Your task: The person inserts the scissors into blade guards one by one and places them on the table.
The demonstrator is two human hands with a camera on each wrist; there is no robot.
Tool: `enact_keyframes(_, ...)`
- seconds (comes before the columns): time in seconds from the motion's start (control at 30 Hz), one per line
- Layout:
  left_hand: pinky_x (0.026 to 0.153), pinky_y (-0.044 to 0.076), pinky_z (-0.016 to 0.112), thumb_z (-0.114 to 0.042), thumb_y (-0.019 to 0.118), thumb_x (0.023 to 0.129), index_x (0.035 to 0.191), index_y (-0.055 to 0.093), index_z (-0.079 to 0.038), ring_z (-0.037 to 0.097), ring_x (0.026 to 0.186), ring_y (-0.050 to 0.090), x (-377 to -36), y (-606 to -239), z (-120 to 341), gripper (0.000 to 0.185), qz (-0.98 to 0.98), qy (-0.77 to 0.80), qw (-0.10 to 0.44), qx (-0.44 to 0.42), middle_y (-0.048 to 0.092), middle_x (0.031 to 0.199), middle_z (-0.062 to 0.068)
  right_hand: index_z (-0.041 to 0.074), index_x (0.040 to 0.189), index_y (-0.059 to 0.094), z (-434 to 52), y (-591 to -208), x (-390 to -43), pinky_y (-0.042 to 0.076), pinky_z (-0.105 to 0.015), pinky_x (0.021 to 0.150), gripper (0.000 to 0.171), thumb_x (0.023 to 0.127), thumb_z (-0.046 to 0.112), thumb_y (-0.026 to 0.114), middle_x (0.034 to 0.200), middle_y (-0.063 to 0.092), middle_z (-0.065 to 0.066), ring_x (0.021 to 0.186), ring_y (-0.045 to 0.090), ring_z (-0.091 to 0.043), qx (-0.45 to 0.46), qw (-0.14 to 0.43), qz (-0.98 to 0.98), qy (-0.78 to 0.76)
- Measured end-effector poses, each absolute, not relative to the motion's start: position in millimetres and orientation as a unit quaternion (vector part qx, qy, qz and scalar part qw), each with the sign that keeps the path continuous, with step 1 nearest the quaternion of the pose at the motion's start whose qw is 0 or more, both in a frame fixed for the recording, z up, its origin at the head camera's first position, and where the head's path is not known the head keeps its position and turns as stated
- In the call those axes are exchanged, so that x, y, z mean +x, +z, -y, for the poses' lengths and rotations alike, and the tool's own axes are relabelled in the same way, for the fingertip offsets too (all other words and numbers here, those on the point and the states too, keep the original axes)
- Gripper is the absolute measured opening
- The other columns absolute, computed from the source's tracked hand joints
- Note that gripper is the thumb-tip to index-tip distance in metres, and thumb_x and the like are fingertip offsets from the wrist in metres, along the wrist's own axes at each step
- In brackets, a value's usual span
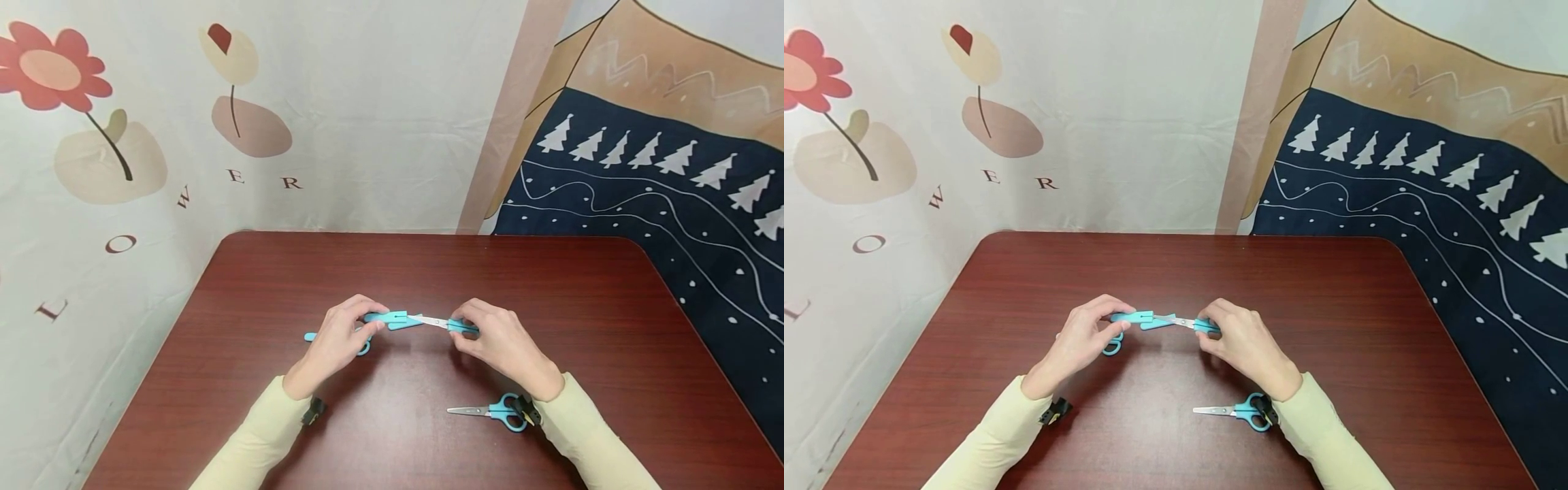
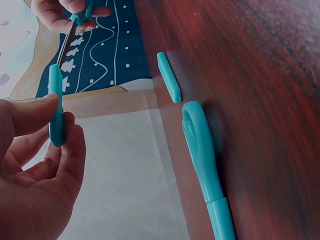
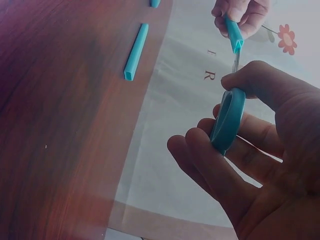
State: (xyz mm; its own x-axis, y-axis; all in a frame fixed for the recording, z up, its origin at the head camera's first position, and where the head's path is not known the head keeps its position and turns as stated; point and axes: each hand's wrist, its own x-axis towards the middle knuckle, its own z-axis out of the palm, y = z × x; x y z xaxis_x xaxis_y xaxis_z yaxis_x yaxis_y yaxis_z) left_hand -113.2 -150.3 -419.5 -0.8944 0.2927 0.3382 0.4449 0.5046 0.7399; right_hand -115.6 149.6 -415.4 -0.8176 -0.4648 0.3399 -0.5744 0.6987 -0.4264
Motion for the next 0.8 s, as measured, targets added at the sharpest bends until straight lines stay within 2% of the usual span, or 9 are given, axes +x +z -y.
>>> enact_keyframes(0.8,0.071,0.056,0.026,-0.003,0.081,0.089,0.103,0.078,-0.015,0.006,0.075,0.062,-112.2,-421.9,147.2,0.019,0.866,-0.443,0.079,-0.217,0.068,0.1,-0.009,0.018,0.099,0.076,-144.2,-410.3,-115.3,0.053,-0.022,0.063,0.018,0.084,0.016,0.084,0.098,0.067,0.01,0.071,0.059,-0.002,0.299,0.126,0.917,0.231)
